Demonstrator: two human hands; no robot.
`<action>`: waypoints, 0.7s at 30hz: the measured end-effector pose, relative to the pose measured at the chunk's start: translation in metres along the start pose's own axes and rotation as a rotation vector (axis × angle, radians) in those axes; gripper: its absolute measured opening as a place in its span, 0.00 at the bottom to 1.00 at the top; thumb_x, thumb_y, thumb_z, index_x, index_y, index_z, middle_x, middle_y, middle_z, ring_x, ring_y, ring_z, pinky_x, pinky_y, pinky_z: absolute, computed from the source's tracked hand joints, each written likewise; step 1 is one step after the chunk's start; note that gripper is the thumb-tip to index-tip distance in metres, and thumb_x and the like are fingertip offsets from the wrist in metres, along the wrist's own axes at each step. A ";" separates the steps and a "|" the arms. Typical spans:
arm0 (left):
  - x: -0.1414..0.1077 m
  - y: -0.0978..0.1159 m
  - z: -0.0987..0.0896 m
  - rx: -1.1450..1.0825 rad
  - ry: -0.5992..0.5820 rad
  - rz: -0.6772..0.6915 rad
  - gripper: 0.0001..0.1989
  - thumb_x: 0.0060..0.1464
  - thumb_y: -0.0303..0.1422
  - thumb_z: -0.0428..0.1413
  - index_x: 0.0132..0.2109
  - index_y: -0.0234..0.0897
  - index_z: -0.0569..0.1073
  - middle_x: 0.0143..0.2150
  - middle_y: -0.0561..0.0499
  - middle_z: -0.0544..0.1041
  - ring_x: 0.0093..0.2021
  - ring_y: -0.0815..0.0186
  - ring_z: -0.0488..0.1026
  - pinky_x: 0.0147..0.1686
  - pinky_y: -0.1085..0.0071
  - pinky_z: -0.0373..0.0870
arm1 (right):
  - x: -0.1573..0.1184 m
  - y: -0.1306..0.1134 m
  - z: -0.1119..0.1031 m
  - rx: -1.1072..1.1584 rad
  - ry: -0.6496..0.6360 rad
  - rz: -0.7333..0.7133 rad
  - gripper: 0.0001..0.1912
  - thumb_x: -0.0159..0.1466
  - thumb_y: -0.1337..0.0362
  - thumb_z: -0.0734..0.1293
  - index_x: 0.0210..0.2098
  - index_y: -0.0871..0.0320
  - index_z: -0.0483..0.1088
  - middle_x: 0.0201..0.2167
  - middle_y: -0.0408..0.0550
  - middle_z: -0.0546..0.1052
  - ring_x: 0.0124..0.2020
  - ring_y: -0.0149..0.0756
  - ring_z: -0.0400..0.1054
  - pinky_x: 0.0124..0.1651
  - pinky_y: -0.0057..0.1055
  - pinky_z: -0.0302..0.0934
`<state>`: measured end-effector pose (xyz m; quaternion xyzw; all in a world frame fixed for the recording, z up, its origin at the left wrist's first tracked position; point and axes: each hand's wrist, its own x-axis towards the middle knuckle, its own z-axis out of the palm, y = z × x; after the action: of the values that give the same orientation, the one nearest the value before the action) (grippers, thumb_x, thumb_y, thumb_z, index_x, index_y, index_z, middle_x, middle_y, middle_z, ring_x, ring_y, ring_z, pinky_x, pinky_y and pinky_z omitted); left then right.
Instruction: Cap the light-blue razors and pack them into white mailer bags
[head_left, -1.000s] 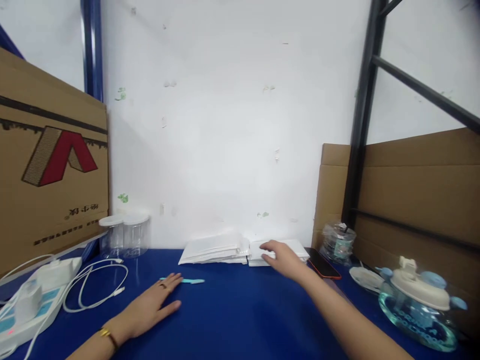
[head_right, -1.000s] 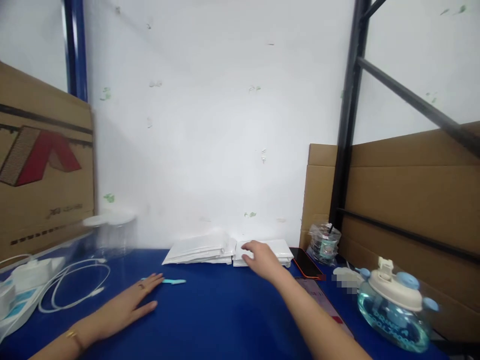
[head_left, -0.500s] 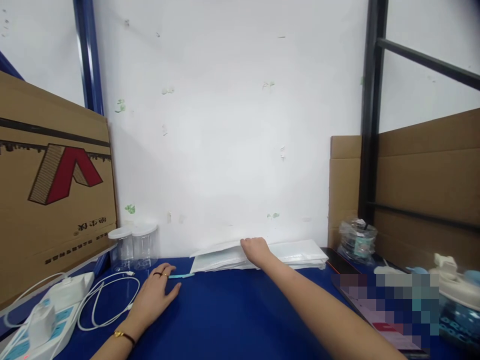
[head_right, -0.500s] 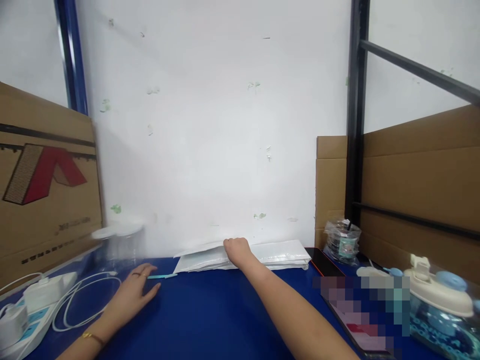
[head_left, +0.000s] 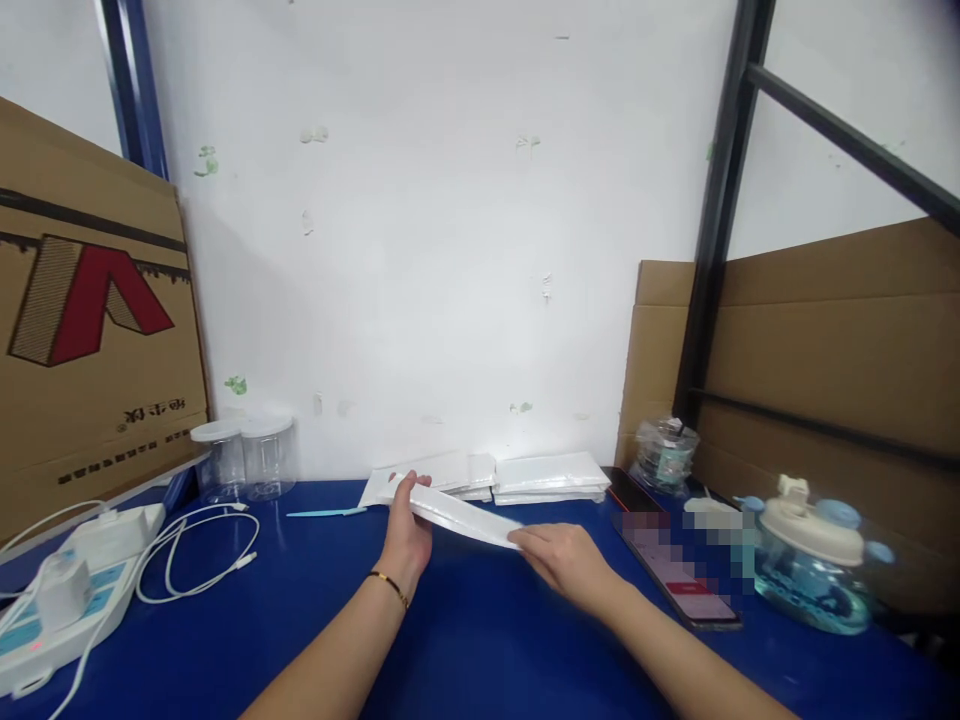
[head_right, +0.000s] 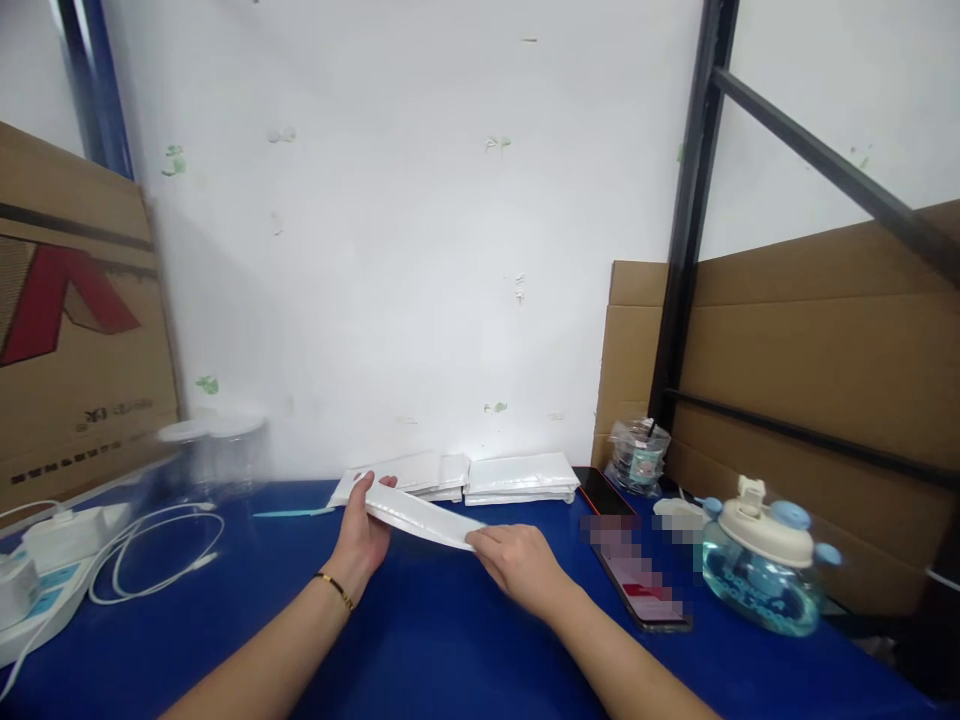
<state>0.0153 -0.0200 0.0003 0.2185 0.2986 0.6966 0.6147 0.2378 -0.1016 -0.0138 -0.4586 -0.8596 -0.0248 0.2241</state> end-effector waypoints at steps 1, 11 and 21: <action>0.000 -0.003 0.006 0.009 0.003 0.056 0.25 0.50 0.38 0.57 0.54 0.47 0.59 0.39 0.54 0.72 0.46 0.66 0.71 0.47 0.70 0.68 | -0.005 0.004 0.001 0.060 -0.018 0.028 0.18 0.65 0.61 0.57 0.53 0.49 0.66 0.50 0.49 0.73 0.48 0.43 0.68 0.50 0.39 0.59; -0.022 0.001 0.057 0.133 -0.220 0.310 0.30 0.47 0.37 0.61 0.56 0.47 0.59 0.42 0.54 0.72 0.45 0.68 0.70 0.49 0.69 0.64 | -0.019 0.047 0.023 0.498 -0.169 0.277 0.62 0.39 0.50 0.76 0.65 0.56 0.43 0.65 0.57 0.50 0.64 0.53 0.45 0.63 0.47 0.42; -0.028 0.030 0.080 0.200 -0.236 0.372 0.30 0.45 0.38 0.60 0.54 0.44 0.59 0.40 0.53 0.71 0.44 0.67 0.70 0.45 0.70 0.65 | -0.008 0.024 0.023 0.476 -0.073 0.205 0.46 0.48 0.49 0.72 0.61 0.55 0.54 0.58 0.54 0.63 0.57 0.48 0.57 0.59 0.43 0.51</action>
<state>0.0515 -0.0374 0.0803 0.4095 0.2467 0.7344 0.4818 0.2528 -0.0881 -0.0422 -0.4784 -0.7978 0.2175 0.2957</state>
